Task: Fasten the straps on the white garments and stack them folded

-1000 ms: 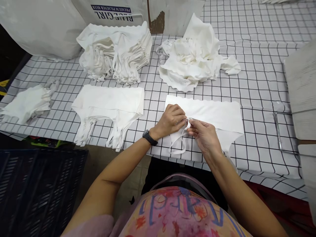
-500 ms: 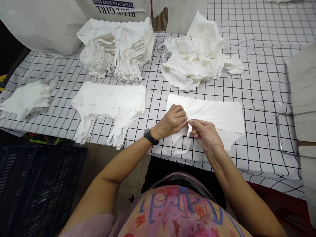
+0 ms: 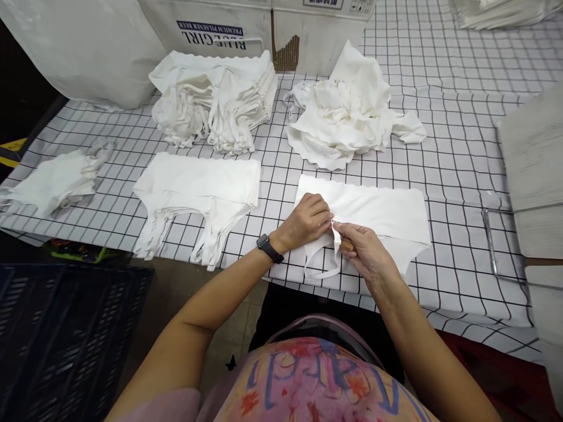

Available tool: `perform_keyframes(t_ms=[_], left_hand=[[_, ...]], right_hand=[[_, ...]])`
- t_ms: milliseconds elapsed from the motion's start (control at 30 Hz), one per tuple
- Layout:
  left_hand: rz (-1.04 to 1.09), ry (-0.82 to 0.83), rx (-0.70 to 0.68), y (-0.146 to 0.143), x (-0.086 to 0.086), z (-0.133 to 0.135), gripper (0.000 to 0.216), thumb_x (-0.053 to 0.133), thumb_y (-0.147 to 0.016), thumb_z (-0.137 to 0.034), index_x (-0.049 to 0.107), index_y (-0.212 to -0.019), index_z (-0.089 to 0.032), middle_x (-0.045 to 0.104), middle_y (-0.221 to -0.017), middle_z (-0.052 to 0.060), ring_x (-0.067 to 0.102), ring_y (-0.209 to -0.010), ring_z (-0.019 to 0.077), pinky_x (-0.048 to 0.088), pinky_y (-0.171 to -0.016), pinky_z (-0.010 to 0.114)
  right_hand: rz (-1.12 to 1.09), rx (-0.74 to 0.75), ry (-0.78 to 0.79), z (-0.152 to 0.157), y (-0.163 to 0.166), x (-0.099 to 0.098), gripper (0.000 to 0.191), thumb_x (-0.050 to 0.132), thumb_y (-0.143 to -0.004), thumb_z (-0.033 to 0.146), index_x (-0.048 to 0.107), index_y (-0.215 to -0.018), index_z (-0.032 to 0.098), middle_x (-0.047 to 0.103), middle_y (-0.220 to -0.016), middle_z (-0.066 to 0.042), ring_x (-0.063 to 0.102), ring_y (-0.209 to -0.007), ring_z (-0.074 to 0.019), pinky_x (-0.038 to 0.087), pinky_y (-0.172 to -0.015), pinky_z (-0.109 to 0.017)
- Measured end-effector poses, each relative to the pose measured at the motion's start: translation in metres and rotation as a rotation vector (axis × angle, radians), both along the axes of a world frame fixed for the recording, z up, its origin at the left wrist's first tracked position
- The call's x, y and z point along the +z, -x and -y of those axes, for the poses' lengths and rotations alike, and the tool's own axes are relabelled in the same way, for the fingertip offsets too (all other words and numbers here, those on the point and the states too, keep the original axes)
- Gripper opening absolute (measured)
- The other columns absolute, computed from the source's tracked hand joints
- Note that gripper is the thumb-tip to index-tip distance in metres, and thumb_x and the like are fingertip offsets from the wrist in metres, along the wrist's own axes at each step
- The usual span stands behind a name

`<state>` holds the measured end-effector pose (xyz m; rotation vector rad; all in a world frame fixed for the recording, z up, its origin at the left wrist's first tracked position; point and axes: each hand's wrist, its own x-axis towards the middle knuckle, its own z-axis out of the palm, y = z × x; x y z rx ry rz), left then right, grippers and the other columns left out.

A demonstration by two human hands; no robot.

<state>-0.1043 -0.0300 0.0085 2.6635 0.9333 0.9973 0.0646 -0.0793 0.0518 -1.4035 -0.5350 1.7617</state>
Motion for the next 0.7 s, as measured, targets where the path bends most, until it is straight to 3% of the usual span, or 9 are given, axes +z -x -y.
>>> perform_keyframes(t_ms=[233,400,533,633,700], left_hand=[[-0.021,-0.092,0.026,0.002,-0.002,-0.001,0.022,0.049,-0.101,-0.012,0.061,-0.084,-0.020,0.067,-0.083,0.004,0.058,-0.087,0.0199,0.050,-0.080,0.038],[-0.082,-0.123,0.036,0.002,-0.001,0.000,0.017,0.052,-0.100,-0.013,0.065,-0.090,-0.018,0.070,-0.087,0.004,0.060,-0.091,0.0195,0.049,-0.085,0.038],[-0.194,-0.044,0.034,0.004,0.007,0.002,0.015,0.055,-0.098,-0.011,0.067,-0.101,-0.018,0.073,-0.100,0.005,0.061,-0.098,0.0208,0.048,-0.090,0.039],[-0.285,0.029,0.026,0.007,0.015,0.003,0.016,0.054,-0.101,-0.014,0.068,-0.102,-0.019,0.073,-0.102,0.005,0.061,-0.099,0.0200,0.046,-0.094,0.039],[-0.331,0.040,0.021,0.009,0.019,0.005,0.018,0.051,-0.104,-0.016,0.069,-0.100,-0.019,0.074,-0.102,0.004,0.060,-0.099,0.0200,0.044,-0.096,0.039]], right_hand=[[0.088,0.069,-0.100,0.005,0.002,-0.003,0.045,0.092,-0.064,0.048,0.062,-0.057,0.015,0.051,-0.056,0.003,0.032,-0.045,-0.0032,0.021,-0.039,-0.020],[0.314,0.197,-0.176,0.024,-0.006,-0.003,0.041,0.081,-0.078,0.054,0.072,-0.070,0.014,0.065,-0.065,-0.003,0.042,-0.048,-0.0070,0.033,-0.045,-0.022],[0.579,0.270,-0.296,0.044,-0.033,0.004,0.043,0.071,-0.087,0.058,0.077,-0.083,0.016,0.071,-0.071,-0.005,0.054,-0.052,-0.0131,0.044,-0.050,-0.027],[0.908,0.161,-0.484,0.053,-0.067,0.005,0.040,0.066,-0.093,0.055,0.080,-0.097,0.018,0.077,-0.084,-0.008,0.068,-0.068,-0.0207,0.055,-0.063,-0.033],[1.186,0.106,-0.648,0.055,-0.091,-0.001,0.039,0.060,-0.097,0.051,0.079,-0.109,0.019,0.078,-0.111,-0.012,0.073,-0.098,-0.0284,0.059,-0.084,-0.042]])
